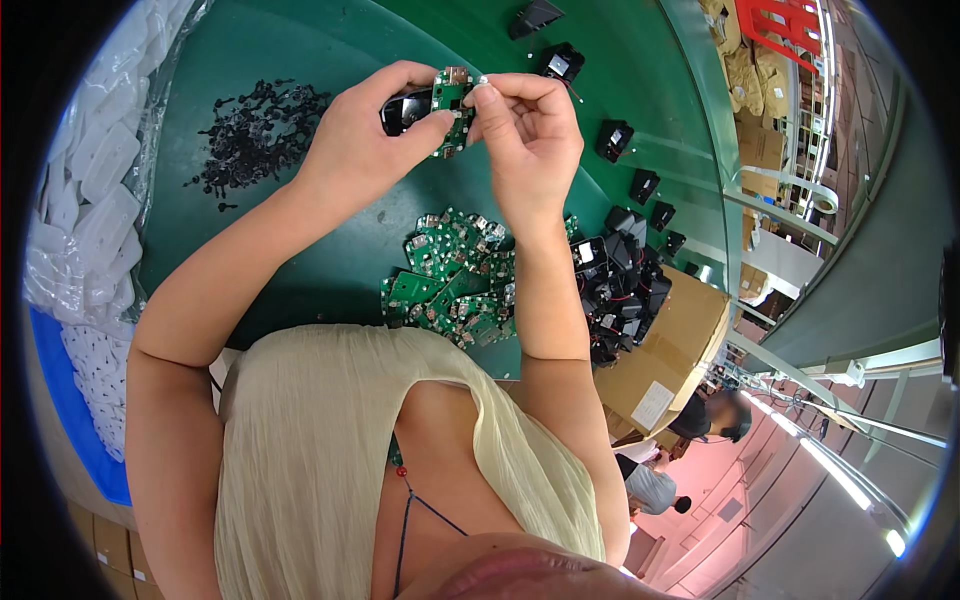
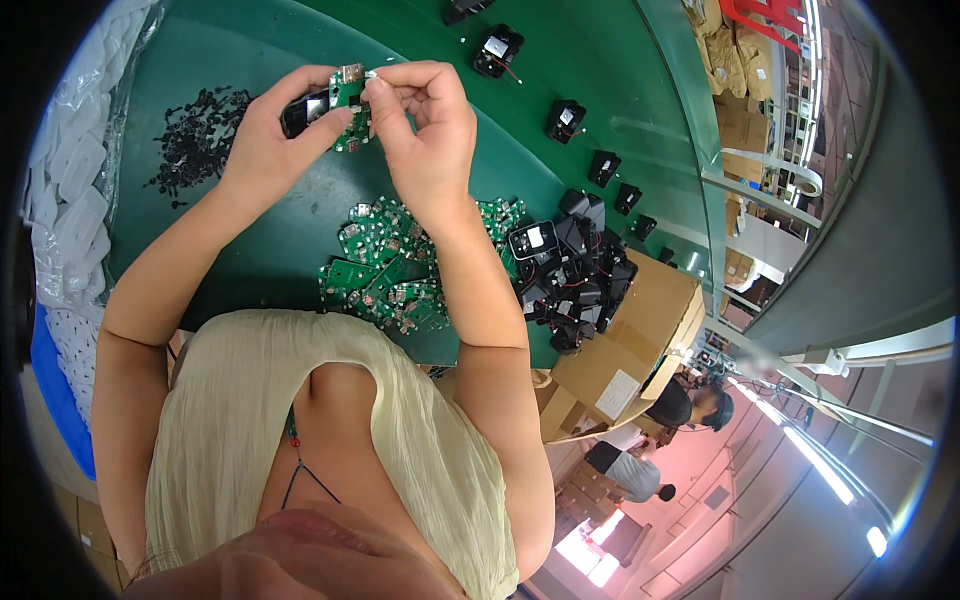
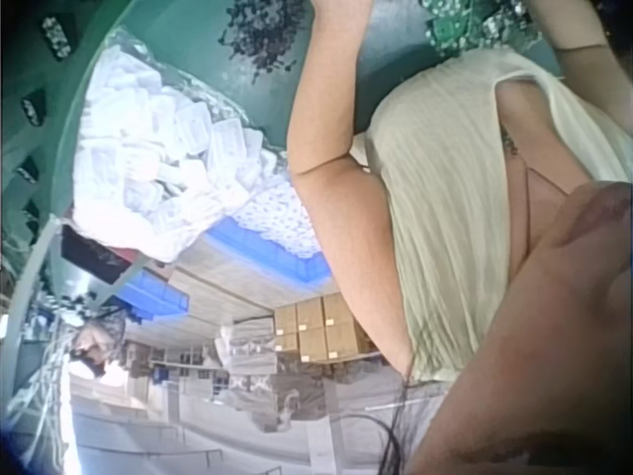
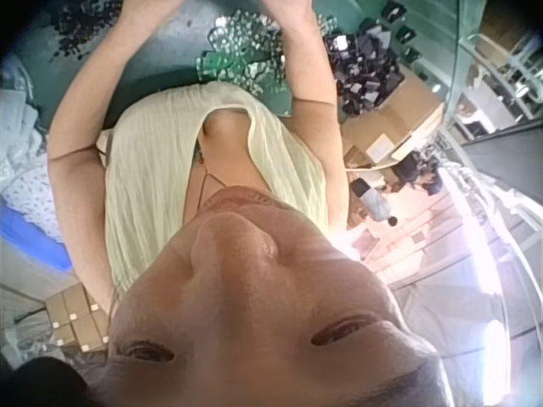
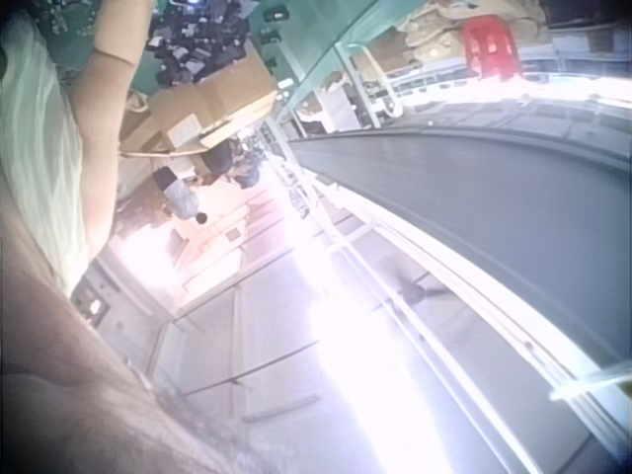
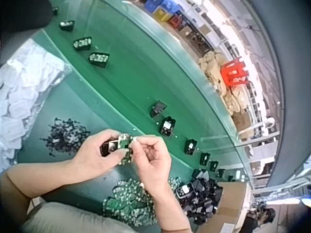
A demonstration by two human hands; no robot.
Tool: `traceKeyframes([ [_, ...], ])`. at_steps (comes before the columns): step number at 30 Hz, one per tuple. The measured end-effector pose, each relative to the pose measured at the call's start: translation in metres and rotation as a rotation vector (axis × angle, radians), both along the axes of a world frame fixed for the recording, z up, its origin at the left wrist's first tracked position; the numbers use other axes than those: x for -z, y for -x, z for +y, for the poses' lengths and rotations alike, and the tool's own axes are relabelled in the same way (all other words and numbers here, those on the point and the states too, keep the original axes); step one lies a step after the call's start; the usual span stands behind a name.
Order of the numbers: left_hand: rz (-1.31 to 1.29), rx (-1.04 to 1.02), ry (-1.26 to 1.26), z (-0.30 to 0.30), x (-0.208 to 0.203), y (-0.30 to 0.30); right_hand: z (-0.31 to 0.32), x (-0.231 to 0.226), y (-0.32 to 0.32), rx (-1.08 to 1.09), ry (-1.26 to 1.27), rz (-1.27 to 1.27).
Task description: Assembling small electronic component housings by inserting printed circuit boards and small plastic parts.
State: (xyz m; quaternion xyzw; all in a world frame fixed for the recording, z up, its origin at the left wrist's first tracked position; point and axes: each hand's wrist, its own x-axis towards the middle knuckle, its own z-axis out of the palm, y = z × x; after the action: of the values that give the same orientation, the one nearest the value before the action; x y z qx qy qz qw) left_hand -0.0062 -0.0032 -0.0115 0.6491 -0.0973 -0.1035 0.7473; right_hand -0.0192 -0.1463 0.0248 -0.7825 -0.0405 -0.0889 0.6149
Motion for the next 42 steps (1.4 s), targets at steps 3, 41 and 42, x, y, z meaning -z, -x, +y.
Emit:
traceKeyframes([
  [3, 0.007, 0.0, 0.009, 0.0, 0.0, 0.0, -0.001, -0.004, 0.0, -0.019, -0.154, 0.119],
  [41, -0.226, -0.134, -0.309, 0.003, -0.006, 0.003, 0.0, -0.015, 0.003, -0.202, 1.009, -0.458],
  [42, -0.247, -0.135, -0.317, 0.004, -0.007, 0.003, 0.0, -0.014, 0.003, -0.212, 1.016, -0.455],
])
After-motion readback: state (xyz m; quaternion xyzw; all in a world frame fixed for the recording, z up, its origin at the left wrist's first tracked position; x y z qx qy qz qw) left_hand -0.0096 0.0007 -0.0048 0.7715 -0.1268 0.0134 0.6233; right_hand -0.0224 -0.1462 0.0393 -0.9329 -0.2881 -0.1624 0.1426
